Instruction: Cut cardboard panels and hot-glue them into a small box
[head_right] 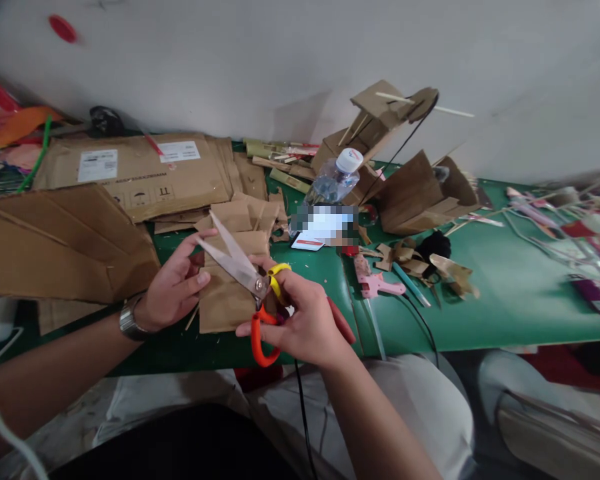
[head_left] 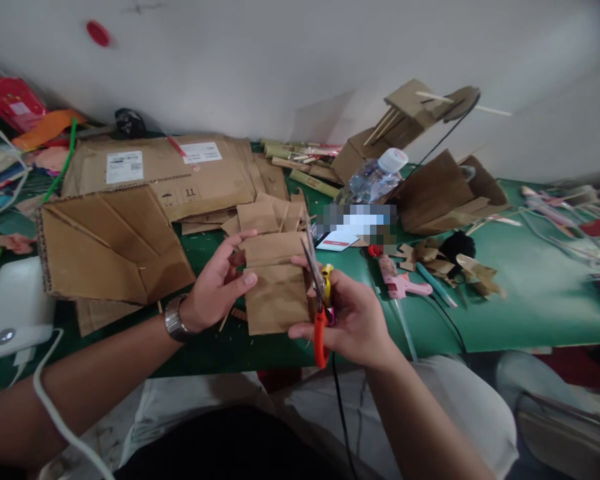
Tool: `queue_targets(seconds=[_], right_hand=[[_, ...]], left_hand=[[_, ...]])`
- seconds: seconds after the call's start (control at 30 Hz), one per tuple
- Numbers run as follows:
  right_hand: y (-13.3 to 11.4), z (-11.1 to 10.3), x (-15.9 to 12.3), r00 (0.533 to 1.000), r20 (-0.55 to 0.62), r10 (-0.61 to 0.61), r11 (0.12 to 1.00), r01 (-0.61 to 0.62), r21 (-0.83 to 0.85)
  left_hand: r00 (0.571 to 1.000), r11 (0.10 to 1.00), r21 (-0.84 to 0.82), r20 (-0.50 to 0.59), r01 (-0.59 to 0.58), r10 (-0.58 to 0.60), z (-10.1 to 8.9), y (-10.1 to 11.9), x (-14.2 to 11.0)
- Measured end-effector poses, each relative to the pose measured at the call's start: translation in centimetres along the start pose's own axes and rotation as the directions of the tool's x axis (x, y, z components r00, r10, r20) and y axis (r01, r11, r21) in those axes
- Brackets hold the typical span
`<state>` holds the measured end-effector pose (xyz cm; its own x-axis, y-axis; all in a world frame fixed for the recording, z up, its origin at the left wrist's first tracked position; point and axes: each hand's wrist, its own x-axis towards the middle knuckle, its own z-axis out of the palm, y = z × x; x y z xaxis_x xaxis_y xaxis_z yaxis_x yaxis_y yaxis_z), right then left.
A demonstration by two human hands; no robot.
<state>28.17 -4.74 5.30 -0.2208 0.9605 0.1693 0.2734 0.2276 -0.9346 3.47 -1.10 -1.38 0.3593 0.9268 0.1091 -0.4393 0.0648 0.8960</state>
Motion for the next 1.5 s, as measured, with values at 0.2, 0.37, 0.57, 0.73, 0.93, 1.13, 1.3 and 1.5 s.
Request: queue_targets(seconds=[0.2,0.37,0.57,0.73,0.93,1.13,1.3,1.5], right_hand=[[-0.3,-0.3,0.0,0.999,0.024,-0.023,0.999,0.024,-0.045],[-0.3,-0.3,0.1,1.0,0.026,0.012,0.996,-0.01,-0.084],[0.3,-0.4,0.0,0.994,-0.032,0.101,0.994,-0.1,0.032],[0.5,0.2,-0.1,0.999,-0.034,0.042,0.995,-0.039,0.091],[0.2,1.9,-0.1,0.992,0.118,0.053,0.998,-0.054,0.008],[0.4,1.9,-0.2,0.996,0.075,0.04,0.998,-0.036,-0.058],[0.2,1.5,-0.3,0.999,0.035,0.013,0.996,-0.01,-0.083],[0.6,2.3,-0.5,0.994,-0.1,0.053,0.995,-0.044,0.095]], left_hand=[[0.992,0.993,0.075,-0.078,-0.096,0.102,0.0,0.1,0.2],[0.988,0.976,0.191,-0.092,-0.101,0.121,0.0,0.5,0.4],[0.977,0.925,0.372,-0.157,-0.076,0.143,-0.2,1.0,0.0],[0.97,0.907,0.422,-0.214,-0.019,0.12,0.4,1.0,-0.4],[0.965,0.872,0.49,-0.235,0.015,0.116,0.4,0.3,-0.6],[0.977,0.857,0.508,-0.121,-0.089,0.174,0.4,0.5,-0.9],[0.95,0.805,0.548,-0.06,-0.225,0.307,0.7,0.9,-1.0],[0.939,0.778,0.56,0.002,-0.285,0.343,0.8,1.0,-1.3]])
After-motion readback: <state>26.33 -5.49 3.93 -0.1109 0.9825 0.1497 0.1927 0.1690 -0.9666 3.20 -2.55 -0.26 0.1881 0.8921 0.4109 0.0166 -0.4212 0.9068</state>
